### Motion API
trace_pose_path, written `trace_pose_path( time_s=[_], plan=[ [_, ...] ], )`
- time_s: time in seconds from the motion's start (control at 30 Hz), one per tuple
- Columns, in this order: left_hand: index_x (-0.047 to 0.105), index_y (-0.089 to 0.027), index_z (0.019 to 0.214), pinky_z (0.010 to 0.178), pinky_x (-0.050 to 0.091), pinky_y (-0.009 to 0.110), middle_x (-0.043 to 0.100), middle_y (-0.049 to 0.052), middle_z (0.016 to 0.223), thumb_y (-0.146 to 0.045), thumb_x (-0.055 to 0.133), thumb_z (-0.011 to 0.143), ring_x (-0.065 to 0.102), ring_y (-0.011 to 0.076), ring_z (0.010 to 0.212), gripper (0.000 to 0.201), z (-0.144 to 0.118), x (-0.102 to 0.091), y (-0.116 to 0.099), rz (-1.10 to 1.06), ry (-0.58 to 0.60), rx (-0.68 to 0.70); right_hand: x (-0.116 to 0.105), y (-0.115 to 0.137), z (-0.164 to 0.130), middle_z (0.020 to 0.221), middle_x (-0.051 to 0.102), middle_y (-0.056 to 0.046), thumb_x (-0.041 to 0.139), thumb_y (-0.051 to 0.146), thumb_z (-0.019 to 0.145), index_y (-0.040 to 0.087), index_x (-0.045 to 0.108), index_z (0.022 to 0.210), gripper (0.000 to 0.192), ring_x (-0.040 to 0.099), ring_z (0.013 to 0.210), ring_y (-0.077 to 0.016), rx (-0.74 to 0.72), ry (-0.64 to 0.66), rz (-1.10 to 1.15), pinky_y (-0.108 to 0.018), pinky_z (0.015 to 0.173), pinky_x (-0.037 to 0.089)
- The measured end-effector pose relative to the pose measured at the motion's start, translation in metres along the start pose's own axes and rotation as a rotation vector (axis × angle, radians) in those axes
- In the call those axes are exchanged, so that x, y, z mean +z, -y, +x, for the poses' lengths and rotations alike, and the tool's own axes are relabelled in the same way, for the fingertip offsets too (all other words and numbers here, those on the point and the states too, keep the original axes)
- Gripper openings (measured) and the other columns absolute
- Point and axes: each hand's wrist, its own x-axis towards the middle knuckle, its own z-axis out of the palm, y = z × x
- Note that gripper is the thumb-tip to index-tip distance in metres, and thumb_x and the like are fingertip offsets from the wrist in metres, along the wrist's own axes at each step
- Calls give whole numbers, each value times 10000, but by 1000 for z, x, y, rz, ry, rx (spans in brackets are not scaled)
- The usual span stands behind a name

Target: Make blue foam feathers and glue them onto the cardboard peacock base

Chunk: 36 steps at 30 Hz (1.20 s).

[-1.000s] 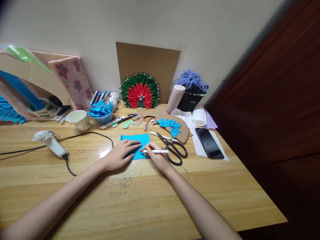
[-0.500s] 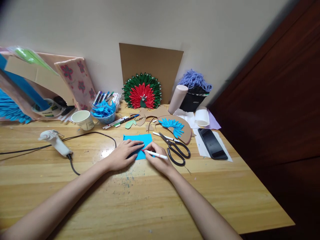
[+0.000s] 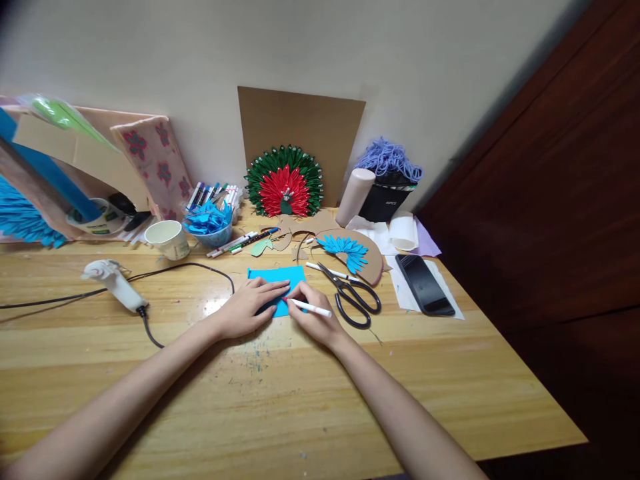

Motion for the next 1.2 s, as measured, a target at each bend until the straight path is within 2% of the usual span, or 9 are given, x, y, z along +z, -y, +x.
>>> trace_pose_path(
  time_s=[0.4, 0.7, 0.93, 1.2],
  plan=[
    [358, -270, 1330, 868, 330, 413, 396, 3, 1374, -256, 392, 846, 424, 235, 994, 485, 1, 0, 0, -9, 14, -8, 0, -1, 2, 662, 556, 23, 496, 268, 791, 188, 544, 765, 96, 480, 591, -114, 64, -17, 23, -212, 527, 346],
    [364, -264, 1327, 882, 324, 414, 396, 0, 1375, -269, 388, 851, 417, 235, 1010, 476, 0, 0, 1, -12, 16, -5, -1, 1, 1, 648, 555, 24, 512, 246, 782, 185, 532, 722, 87, 481, 586, -112, 25, 32, 19, -210, 531, 346],
    [366, -253, 1326, 861, 335, 402, 388, -4, 1380, -264, 386, 852, 420, 227, 975, 474, 0, 0, 1, -11, 11, 0, 1, 0, 2, 683, 569, 24, 504, 250, 796, 191, 532, 756, 77, 494, 605, -114, 47, -14, -10, -211, 549, 352],
    [372, -252, 1324, 862, 334, 411, 391, 7, 1378, -283, 374, 861, 418, 236, 987, 464, 0, 0, 2, -8, 10, -3, 0, 0, 0, 684, 578, 11, 521, 208, 765, 184, 555, 751, 44, 502, 604, -118, -21, 51, -28, -212, 543, 362]
  ],
)
